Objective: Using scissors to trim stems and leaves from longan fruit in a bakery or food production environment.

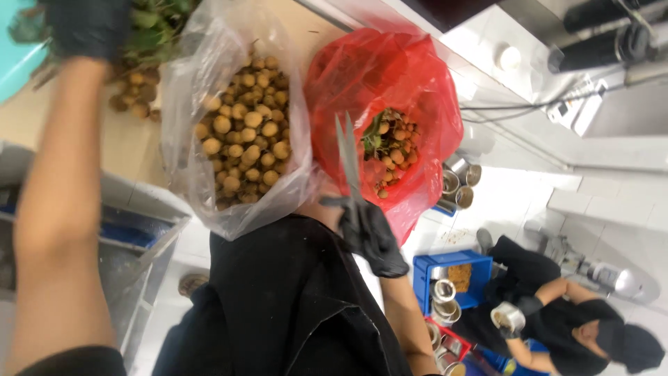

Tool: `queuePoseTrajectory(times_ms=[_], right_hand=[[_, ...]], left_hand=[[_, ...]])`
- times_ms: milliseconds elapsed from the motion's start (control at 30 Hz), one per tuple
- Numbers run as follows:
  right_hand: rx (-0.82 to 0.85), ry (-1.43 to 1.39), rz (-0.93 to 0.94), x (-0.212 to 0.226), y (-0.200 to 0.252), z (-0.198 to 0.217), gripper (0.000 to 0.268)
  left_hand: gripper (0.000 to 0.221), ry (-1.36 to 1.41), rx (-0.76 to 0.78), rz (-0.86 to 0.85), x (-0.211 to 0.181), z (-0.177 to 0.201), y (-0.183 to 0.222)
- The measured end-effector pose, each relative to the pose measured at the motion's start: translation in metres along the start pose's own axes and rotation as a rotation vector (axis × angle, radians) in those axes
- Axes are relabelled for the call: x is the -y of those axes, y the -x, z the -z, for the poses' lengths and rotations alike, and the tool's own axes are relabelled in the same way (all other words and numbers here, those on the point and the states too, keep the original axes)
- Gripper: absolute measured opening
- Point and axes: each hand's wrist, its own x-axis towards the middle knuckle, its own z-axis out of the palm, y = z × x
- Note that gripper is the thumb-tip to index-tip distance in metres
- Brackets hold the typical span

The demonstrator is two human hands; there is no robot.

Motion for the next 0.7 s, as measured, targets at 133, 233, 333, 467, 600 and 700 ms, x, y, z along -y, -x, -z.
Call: queuePoseTrajectory(times_ms=[133,233,333,467,600,700], right_hand=[[0.043,-0.281,-0.15,-0.031,0.061,0.133,0.081],[0.1,-0.397,-0.047,-0.015,0.069,0.124,0.08],[-0.281,-0.369,0.092,-0.017,0.058,0.125,0.074],[-0.575,-0.532,0.315,-0.008,0.028,0.126,0.068],[-0.353,-0.829,0.467,-0.004,0.017,0.165,0.069],[-0.28,-0.876,0.575,0.008,0.021,0.163,0.072]], left_hand=[[0.012,0.369,0.332,-0.216,-0.204,-0.208,0.007],[0.015,0.627,0.585,-0.363,-0.308,-0.143,0.033],[0.02,0.869,0.85,-0.501,-0.414,0.01,0.001],[0.027,-0.519,-0.035,-0.986,-0.494,-0.312,0.185],[0.022,-0.049,0.438,-0.931,-0.458,-0.2,0.09],[0.021,0.248,0.764,-0.857,-0.433,-0.132,0.031]])
